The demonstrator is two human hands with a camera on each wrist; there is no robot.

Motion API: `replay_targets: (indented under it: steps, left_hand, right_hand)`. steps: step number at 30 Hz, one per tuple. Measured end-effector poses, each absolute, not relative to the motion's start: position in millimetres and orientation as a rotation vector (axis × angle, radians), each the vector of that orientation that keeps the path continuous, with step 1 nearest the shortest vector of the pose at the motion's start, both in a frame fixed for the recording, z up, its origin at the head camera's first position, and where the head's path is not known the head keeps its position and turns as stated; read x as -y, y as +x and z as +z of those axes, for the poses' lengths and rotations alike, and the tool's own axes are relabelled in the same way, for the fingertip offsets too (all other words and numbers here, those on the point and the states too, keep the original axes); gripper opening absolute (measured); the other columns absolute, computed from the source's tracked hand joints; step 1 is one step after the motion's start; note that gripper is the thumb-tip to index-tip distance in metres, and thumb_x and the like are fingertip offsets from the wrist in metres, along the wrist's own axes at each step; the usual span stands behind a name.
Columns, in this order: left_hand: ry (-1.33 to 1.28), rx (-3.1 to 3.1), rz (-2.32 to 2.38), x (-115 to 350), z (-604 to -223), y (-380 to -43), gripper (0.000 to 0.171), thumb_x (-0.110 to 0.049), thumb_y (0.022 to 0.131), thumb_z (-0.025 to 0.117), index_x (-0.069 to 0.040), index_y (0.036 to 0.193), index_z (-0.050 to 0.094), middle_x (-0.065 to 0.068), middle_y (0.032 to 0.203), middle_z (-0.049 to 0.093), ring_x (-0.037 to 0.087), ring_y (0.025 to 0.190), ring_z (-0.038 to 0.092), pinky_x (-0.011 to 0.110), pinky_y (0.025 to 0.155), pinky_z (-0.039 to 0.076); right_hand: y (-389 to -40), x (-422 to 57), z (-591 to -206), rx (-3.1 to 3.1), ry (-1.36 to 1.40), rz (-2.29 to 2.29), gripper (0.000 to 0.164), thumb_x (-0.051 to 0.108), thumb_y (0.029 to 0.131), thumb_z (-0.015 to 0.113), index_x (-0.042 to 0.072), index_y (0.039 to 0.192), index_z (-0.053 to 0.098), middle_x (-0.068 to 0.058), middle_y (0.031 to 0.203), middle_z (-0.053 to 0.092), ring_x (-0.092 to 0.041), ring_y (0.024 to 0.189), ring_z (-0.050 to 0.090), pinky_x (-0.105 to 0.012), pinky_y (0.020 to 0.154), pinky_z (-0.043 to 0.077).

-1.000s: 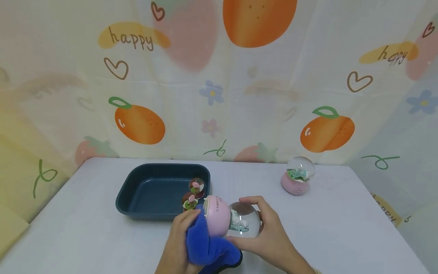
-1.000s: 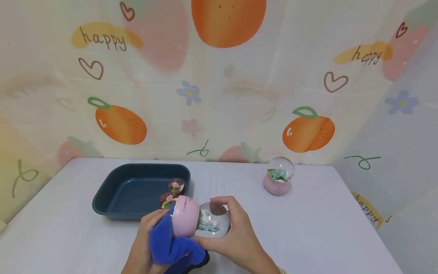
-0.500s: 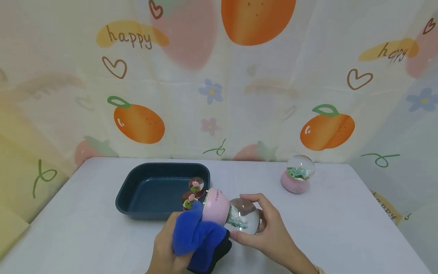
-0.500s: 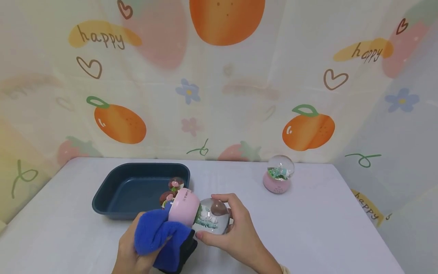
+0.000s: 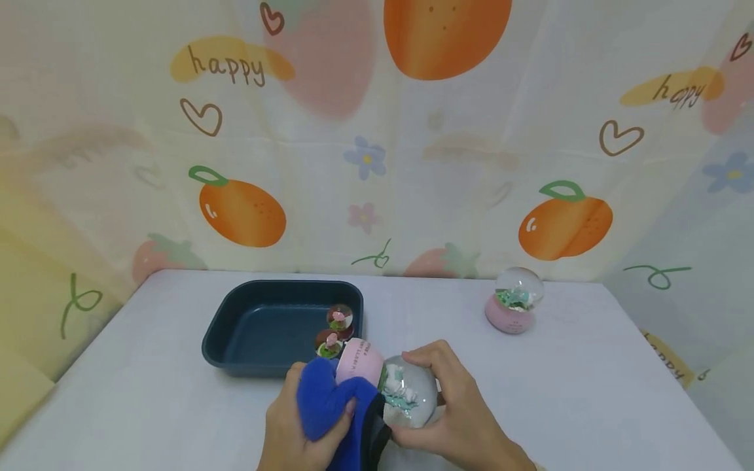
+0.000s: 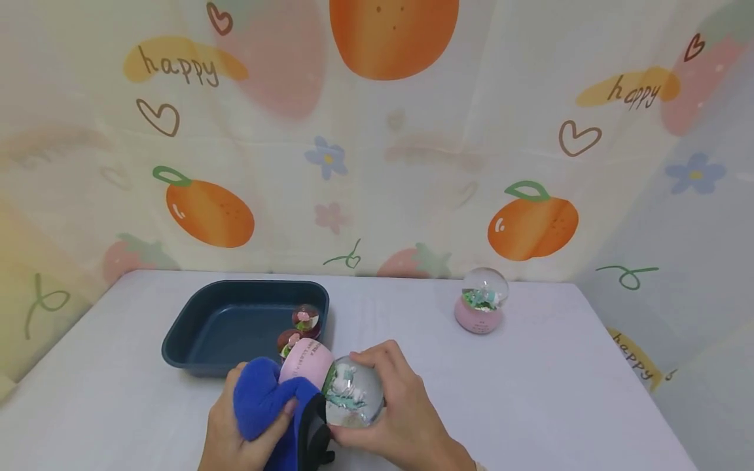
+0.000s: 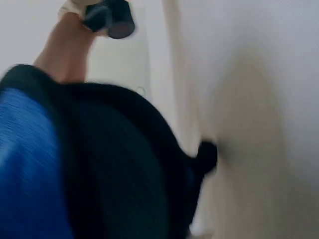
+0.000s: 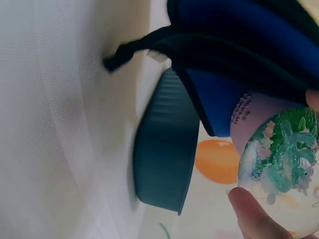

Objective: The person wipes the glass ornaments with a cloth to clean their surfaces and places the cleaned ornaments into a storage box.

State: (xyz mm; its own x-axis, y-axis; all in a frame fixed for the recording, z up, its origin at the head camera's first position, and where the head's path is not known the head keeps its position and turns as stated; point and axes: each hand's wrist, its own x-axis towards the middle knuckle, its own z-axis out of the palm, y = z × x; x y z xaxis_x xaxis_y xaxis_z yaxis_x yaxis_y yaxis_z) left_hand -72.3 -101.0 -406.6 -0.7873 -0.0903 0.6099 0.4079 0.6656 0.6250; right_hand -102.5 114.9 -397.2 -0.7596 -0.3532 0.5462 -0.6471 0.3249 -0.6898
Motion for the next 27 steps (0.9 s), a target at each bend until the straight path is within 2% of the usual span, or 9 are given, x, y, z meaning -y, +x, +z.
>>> replay_targets:
  steps: [3, 6, 10, 14, 17, 22, 27]
  left_hand:
    - [-0.252, 2.267, -1.123, 104.0, -405.4, -73.1, 0.057, -0.015, 0.067, 0.087, -0.003, 0.111, 0.054, -0.002, 0.093, 0.064, 0.003, 0.079, 0.059, 0.027, 0.066, 0.057]
    - [-0.299, 2.284, -1.225, 105.4, -404.7, -74.6, 0.062, -0.017, 0.069, 0.089, -0.004, 0.117, 0.053, -0.003, 0.102, 0.064, 0.004, 0.086, 0.061, 0.028, 0.074, 0.057]
    - [-0.536, 2.188, -1.213, 108.4, -409.8, -80.8, 0.074, -0.031, 0.069, 0.091, -0.001, 0.122, 0.05, 0.006, 0.115, 0.062, 0.011, 0.1, 0.062, 0.021, 0.09, 0.054]
    - [-0.779, 2.005, -1.163, 113.7, -416.9, -88.9, 0.072, -0.042, 0.081, 0.079, 0.009, 0.121, 0.048, 0.019, 0.119, 0.056, 0.014, 0.114, 0.056, 0.013, 0.104, 0.04]
    - [-0.921, 1.875, -1.157, 117.2, -422.0, -96.5, 0.062, -0.034, 0.09, 0.071, 0.017, 0.115, 0.047, 0.024, 0.117, 0.053, 0.015, 0.12, 0.053, 0.015, 0.11, 0.036]
    - [-0.996, 1.796, -1.163, 120.0, -425.7, -102.1, 0.052, -0.025, 0.094, 0.066, 0.02, 0.112, 0.048, 0.026, 0.116, 0.054, 0.016, 0.122, 0.052, 0.017, 0.111, 0.036]
    - [-1.03, 1.748, -1.285, 123.0, -426.5, -102.5, 0.045, -0.019, 0.093, 0.068, 0.019, 0.11, 0.05, 0.023, 0.115, 0.058, 0.015, 0.119, 0.057, 0.019, 0.108, 0.041]
  right_hand:
    - [-104.1, -115.8, -395.7, 2.316, 0.843, 1.415, 0.073, 0.018, 0.062, 0.094, 0.016, 0.125, 0.056, -0.001, 0.116, 0.057, -0.011, 0.093, 0.059, -0.02, 0.052, 0.052]
    - [-105.9, -117.0, -394.5, 2.316, 0.764, 1.474, 0.073, 0.015, 0.061, 0.094, 0.017, 0.124, 0.057, 0.002, 0.115, 0.059, -0.01, 0.09, 0.06, -0.023, 0.051, 0.053]
    - [-107.9, -119.7, -394.2, 2.311, 0.704, 1.603, 0.069, 0.01, 0.063, 0.092, 0.016, 0.123, 0.057, -0.002, 0.117, 0.061, -0.013, 0.091, 0.063, -0.027, 0.054, 0.056]
    - [-110.0, -123.4, -392.2, 2.322, 0.665, 1.796, 0.063, 0.007, 0.069, 0.088, 0.015, 0.123, 0.056, -0.01, 0.12, 0.059, -0.012, 0.09, 0.062, -0.028, 0.064, 0.057]
    - [-112.4, -125.9, -390.5, 2.311, 0.618, 1.953, 0.058, 0.005, 0.073, 0.084, 0.009, 0.124, 0.056, -0.014, 0.12, 0.056, -0.012, 0.096, 0.059, -0.027, 0.074, 0.057]
    - [-116.0, -129.1, -390.4, 2.278, 0.596, 2.051, 0.051, 0.003, 0.077, 0.079, 0.003, 0.123, 0.056, -0.015, 0.121, 0.054, -0.014, 0.107, 0.053, -0.024, 0.087, 0.052]
    - [-117.8, -132.8, -388.9, 2.249, 0.647, 2.008, 0.048, 0.001, 0.078, 0.077, 0.003, 0.122, 0.057, -0.012, 0.116, 0.057, -0.013, 0.104, 0.056, -0.025, 0.086, 0.052]
